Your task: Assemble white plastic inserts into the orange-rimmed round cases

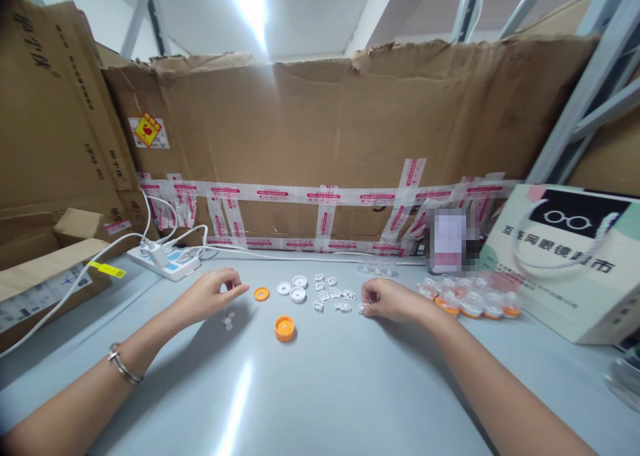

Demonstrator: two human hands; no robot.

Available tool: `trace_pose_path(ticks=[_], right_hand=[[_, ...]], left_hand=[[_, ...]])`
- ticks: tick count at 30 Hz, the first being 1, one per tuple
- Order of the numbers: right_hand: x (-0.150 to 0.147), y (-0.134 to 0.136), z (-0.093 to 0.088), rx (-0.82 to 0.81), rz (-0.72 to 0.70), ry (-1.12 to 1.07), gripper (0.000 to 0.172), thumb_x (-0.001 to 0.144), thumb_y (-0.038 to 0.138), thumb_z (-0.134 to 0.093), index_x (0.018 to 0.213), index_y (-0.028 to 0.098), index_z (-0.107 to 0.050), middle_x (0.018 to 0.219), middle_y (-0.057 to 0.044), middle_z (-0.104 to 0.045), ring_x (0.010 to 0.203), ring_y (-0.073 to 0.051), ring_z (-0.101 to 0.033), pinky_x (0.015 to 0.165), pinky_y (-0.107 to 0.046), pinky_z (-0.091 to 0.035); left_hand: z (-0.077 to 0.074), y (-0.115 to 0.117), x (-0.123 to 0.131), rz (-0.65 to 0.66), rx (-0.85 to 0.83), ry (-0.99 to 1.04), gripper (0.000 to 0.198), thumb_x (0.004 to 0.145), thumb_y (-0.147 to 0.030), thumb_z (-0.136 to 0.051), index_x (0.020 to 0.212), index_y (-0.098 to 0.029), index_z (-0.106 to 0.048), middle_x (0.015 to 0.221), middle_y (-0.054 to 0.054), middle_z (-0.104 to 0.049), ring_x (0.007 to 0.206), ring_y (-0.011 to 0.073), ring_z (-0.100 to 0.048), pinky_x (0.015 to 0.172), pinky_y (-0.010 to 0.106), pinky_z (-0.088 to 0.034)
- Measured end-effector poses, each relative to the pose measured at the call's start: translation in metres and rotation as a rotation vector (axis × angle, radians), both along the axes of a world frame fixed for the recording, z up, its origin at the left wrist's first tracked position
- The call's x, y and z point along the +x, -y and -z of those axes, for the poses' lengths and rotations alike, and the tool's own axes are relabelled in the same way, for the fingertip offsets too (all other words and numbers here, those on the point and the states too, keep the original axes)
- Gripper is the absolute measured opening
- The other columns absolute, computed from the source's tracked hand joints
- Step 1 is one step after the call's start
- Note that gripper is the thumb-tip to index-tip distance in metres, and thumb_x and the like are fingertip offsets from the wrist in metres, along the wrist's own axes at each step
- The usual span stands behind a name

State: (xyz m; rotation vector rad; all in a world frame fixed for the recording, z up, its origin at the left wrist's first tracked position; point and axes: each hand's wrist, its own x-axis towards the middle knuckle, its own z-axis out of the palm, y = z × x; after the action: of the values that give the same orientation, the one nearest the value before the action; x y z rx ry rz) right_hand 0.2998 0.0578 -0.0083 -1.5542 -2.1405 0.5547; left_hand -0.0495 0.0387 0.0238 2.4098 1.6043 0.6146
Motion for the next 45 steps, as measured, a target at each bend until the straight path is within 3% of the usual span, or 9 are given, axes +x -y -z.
trace_pose_path(ticks=[4,5,8,13,19,23,27,33,45], right_hand=[[-0.030,0.009,-0.010,0.069,0.080,-0.132,0.016,0.071,0.036,-0.055,0.067,0.020,-0.058,0.050,0.005,-0.049,0.049,-0.012,-0.045,0.048,-0.023,-0.033],[-0.043,0.014,-0.011,0.089,0.145,-0.319,0.020,0.072,0.040,-0.054,0.070,0.020,-0.055,0.053,0.004,-0.050,0.051,-0.012,-0.047,0.049,-0.023,-0.035],[-0.088,0.035,-0.011,-0.095,0.062,-0.809,0.029,0.068,0.047,-0.059,0.075,0.020,-0.050,0.057,0.003,-0.058,0.053,-0.012,-0.053,0.054,-0.025,-0.042],[-0.133,0.063,0.000,-0.270,-0.039,-1.039,0.027,0.063,0.041,-0.068,0.063,0.016,-0.057,0.056,0.000,-0.061,0.053,-0.011,-0.053,0.055,-0.024,-0.044],[-0.123,0.059,-0.003,-0.220,-0.086,-0.836,0.023,0.071,0.039,-0.061,0.072,0.018,-0.070,0.065,-0.002,-0.066,0.062,-0.014,-0.057,0.062,-0.027,-0.047],[-0.096,0.041,-0.005,0.031,0.000,-0.484,0.023,0.075,0.036,-0.056,0.085,0.020,-0.069,0.083,-0.005,-0.067,0.075,-0.018,-0.060,0.073,-0.032,-0.047],[-0.078,0.024,0.008,0.124,0.046,-0.188,0.021,0.071,0.029,-0.060,0.088,0.018,-0.067,0.086,-0.006,-0.061,0.068,-0.016,-0.057,0.069,-0.032,-0.047],[-0.080,0.019,0.023,0.152,-0.083,-0.064,0.012,0.074,0.019,-0.057,0.082,0.020,-0.065,0.082,-0.003,-0.059,0.067,-0.015,-0.057,0.066,-0.030,-0.047],[-0.085,0.027,0.015,0.213,-0.090,-0.105,0.015,0.081,0.024,-0.046,0.082,0.019,-0.059,0.076,-0.004,-0.063,0.071,-0.018,-0.058,0.067,-0.031,-0.046]], left_hand=[[0.002,0.009,0.012,0.112,-0.016,0.123,0.024,0.082,-0.035,-0.044,0.074,-0.018,-0.060,0.079,0.003,-0.061,0.072,0.0164,-0.056,0.061,0.024,-0.039],[0.003,0.012,0.016,0.142,-0.022,0.164,0.023,0.083,-0.034,-0.044,0.078,-0.018,-0.060,0.082,0.003,-0.062,0.074,0.0161,-0.056,0.061,0.024,-0.040],[0.009,0.020,0.030,0.184,-0.042,0.307,0.021,0.083,-0.033,-0.047,0.091,-0.018,-0.059,0.083,0.003,-0.063,0.075,0.0159,-0.057,0.061,0.024,-0.041],[0.019,0.032,0.051,0.322,-0.230,0.627,0.021,0.078,-0.028,-0.057,0.096,-0.016,-0.057,0.082,0.004,-0.067,0.076,0.0161,-0.061,0.068,0.026,-0.047],[0.025,0.031,0.058,0.261,-0.350,0.879,0.013,0.074,-0.027,-0.060,0.073,-0.015,-0.058,0.071,0.004,-0.067,0.070,0.0167,-0.064,0.068,0.028,-0.049],[0.022,0.025,0.051,0.123,-0.306,0.827,0.017,0.073,-0.032,-0.060,0.075,-0.015,-0.062,0.071,0.003,-0.068,0.070,0.0173,-0.064,0.068,0.028,-0.049],[0.018,0.023,0.045,0.064,-0.292,0.753,0.019,0.074,-0.032,-0.057,0.078,-0.015,-0.064,0.072,0.004,-0.068,0.072,0.0175,-0.063,0.068,0.027,-0.049],[0.023,0.021,0.044,0.101,-0.283,0.718,0.019,0.075,-0.032,-0.056,0.077,-0.015,-0.063,0.073,0.004,-0.068,0.072,0.0170,-0.063,0.068,0.027,-0.049],[0.028,0.018,0.042,0.115,-0.274,0.715,0.022,0.075,-0.034,-0.057,0.084,-0.015,-0.061,0.075,0.004,-0.067,0.070,0.0164,-0.063,0.067,0.026,-0.048]])
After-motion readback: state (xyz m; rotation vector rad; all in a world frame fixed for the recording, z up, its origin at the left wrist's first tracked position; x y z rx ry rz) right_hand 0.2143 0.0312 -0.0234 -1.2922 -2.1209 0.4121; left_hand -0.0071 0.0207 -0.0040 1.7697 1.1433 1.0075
